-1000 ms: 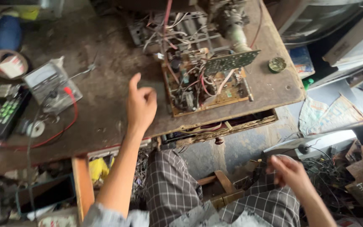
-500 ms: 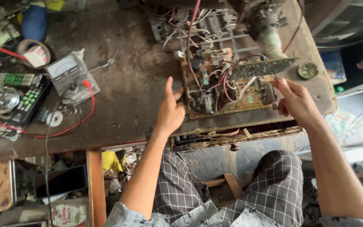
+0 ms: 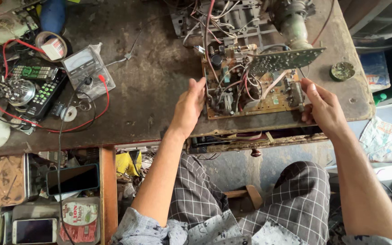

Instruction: The person sits on the floor and works on a green circuit board. They use a soldering iron to heat solder joints and a desoldering pump to remove solder, then flip the board to inspect the other side.

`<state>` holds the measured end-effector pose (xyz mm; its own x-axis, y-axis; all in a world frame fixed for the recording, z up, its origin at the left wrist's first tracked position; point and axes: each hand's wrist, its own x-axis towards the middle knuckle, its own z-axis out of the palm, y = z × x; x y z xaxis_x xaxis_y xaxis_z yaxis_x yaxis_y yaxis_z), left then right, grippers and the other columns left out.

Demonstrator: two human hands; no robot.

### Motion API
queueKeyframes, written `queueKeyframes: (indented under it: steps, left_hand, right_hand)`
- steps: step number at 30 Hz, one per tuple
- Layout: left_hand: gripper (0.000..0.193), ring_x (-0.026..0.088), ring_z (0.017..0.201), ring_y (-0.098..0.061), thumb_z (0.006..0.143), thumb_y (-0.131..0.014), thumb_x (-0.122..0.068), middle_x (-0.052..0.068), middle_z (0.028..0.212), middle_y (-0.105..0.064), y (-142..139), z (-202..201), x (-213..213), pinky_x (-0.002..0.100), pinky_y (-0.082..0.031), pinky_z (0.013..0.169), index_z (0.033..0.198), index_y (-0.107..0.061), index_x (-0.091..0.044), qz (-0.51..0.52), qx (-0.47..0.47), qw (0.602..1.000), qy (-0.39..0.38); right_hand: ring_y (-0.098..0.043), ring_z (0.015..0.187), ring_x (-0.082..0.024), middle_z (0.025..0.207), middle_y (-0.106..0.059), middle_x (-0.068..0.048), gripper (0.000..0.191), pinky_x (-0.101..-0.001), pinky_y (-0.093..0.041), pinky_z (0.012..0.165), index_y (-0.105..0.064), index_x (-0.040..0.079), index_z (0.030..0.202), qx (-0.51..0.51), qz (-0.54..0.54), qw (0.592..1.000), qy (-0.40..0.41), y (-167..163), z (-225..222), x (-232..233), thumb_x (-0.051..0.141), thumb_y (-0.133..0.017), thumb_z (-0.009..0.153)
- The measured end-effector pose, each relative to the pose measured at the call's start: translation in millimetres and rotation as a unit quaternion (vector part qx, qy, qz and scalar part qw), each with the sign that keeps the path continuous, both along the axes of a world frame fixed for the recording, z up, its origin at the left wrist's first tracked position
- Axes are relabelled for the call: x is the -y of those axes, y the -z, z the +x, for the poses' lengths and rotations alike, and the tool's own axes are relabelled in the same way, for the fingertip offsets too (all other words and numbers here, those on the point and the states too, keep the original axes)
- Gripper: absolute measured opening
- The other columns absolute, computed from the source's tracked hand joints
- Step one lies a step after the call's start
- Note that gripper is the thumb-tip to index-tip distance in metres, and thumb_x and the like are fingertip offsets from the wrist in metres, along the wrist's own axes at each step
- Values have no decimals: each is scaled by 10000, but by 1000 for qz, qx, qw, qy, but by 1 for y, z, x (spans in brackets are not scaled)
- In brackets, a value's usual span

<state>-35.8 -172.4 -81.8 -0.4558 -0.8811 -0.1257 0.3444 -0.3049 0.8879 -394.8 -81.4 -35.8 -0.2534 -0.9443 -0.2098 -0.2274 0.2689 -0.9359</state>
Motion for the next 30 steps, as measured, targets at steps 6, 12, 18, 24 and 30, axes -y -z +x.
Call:
queueKeyframes:
  steps: [6,12,18,24,30]
  left_hand:
    - [1084,340,1598,-78,930,-248,-797,251,1711,-90,-25,-4,-7,466,-37,1259,1619,-134,33,-32,50,998,25]
    - [1096,333,1598,-69,918,-242,-805,248,1709,-80,-27,-4,-9,459,-20,1260,1624,-115,24,-34,57,997,30]
    - [1102,330,1607,-61,925,-248,-814,251,1714,-73,-27,-4,-10,444,-34,1275,1624,-112,28,-45,52,997,27]
    - [1092,327,1590,-173,923,-290,-802,254,1702,-187,-15,-2,-9,441,-95,1267,1612,-178,38,-35,16,999,13]
    - [619,286,1431,-444,1056,-472,-416,224,1537,-461,7,-8,6,416,-362,1144,1477,-479,37,20,197,969,-148]
  right_hand:
    - [-537,596,-90,1424,-635,-79,558,-258,-442,510,-527,54,1498,12,13,1000,2,1,-4,1,419,-426,1087]
    - [-535,599,-83,1453,-615,-81,563,-256,-439,504,-503,54,1513,22,5,1000,-2,2,-4,2,411,-428,1085]
    - [-536,593,-88,1449,-615,-83,567,-255,-438,508,-502,62,1515,9,7,1000,-2,2,-5,2,417,-421,1080]
    - [-528,598,-84,1452,-621,-94,578,-254,-440,516,-519,52,1510,16,5,1000,5,-1,-2,1,437,-430,1089]
    - [-514,585,-83,1511,-578,-48,578,-252,-437,504,-462,72,1528,25,-3,999,32,-3,4,2,428,-430,1074]
